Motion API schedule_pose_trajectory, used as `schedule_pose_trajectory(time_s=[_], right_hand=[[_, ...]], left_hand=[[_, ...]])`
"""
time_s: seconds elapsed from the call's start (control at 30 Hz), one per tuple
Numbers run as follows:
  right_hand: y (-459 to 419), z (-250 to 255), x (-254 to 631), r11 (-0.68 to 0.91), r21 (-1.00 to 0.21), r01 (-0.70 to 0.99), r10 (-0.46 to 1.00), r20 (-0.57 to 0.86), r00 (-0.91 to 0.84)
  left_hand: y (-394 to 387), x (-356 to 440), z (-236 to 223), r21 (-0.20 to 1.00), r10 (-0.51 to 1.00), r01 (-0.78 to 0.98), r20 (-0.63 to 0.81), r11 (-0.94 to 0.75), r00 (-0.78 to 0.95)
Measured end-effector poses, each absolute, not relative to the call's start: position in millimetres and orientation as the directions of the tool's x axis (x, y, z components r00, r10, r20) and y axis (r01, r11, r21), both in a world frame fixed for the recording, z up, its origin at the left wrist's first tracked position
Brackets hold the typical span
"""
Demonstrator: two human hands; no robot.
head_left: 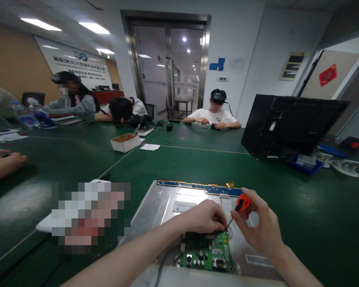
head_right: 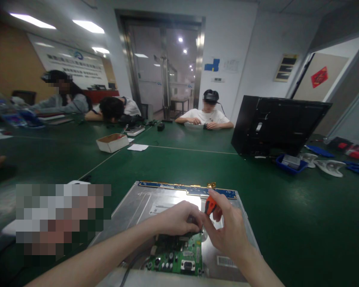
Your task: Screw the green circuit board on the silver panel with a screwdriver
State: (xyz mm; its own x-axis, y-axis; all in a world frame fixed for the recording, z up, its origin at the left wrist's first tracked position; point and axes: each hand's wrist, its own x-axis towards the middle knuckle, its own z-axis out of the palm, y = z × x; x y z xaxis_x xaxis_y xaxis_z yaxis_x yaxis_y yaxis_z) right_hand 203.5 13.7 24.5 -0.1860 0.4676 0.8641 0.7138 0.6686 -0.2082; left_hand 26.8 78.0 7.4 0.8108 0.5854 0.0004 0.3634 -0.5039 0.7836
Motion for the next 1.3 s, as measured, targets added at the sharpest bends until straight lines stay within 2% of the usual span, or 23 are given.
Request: schedule_pose_trajectory(time_s=[0.23, 0.6, 0.9, 1.3], right_hand=[[10.0, 25.8, 203.7, 0.667, -0.275, 0.693, 0.531, 0.827, -0.183], [16.5, 22.2, 203.3, 0.664, -0.210, 0.717, 0.464, 0.868, -0.175], [11.3, 23.4, 203.3, 0.661, -0.295, 0.690, 0.550, 0.816, -0.178], [13.6, 24.3, 202.1, 0.667, -0.242, 0.704, 0.487, 0.857, -0.167]], left_hand=[[77.4, 27.2, 7.5, 0.781, 0.593, 0.368, 0.003, -0.504, 0.805], [77.8, 26.4, 9.3, 0.802, 0.593, 0.352, 0.003, -0.482, 0.805], [77.4, 27.2, 8.1, 0.795, 0.596, 0.365, -0.006, -0.484, 0.803], [78.0, 27.1, 7.2, 0.776, 0.593, 0.372, 0.004, -0.510, 0.805]])
